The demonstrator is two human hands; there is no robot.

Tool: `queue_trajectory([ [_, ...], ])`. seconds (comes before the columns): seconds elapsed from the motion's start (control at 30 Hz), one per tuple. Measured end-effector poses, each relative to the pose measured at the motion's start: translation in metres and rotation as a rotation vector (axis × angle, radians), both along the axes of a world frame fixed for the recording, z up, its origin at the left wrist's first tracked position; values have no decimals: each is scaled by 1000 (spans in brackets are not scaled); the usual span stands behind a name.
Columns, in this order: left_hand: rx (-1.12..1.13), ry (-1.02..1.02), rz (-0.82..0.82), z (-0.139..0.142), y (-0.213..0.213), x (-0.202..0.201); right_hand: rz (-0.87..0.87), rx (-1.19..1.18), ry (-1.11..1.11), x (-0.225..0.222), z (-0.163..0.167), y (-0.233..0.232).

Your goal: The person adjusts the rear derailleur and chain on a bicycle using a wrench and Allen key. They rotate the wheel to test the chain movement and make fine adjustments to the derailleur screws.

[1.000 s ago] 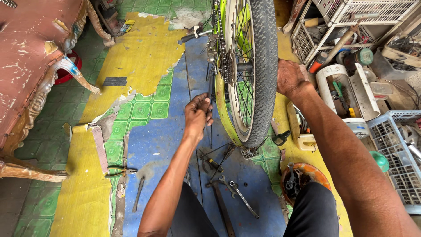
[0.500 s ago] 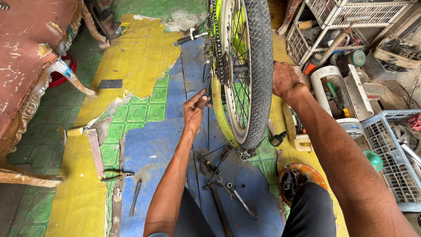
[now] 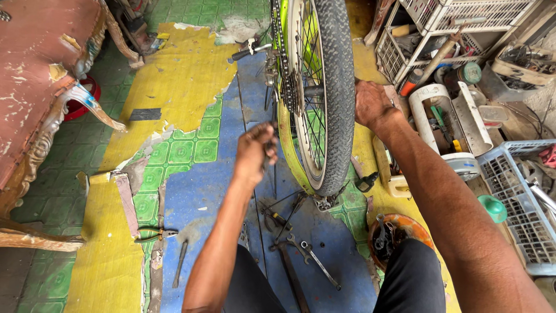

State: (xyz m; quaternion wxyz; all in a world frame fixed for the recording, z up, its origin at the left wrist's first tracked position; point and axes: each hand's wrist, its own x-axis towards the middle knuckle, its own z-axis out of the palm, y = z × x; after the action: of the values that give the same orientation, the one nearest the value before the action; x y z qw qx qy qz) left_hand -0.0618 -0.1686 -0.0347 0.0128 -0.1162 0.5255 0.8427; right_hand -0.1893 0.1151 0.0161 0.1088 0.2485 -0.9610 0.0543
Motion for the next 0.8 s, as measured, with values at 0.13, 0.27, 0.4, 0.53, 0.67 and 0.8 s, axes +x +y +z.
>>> queue_trajectory([
  [0.13,403,-10,-87,18,-6,-8,-5,-65,-11,3,2,3],
  [0.27,172,-26,64,10,12,8,155,-98,143,5,3,7],
  [0.4,-37,81,104,-6,24,16,135,-48,125,6,4,6],
  [0.53,-152,212,186,-23,30,5,81,-1,106,8,5,5],
  [0.67,-185,262,188,-36,30,-9,60,-22,84,6,5,9],
  [0.8,-247,289,194,-39,27,-28,94,-107,109,0,1,17],
])
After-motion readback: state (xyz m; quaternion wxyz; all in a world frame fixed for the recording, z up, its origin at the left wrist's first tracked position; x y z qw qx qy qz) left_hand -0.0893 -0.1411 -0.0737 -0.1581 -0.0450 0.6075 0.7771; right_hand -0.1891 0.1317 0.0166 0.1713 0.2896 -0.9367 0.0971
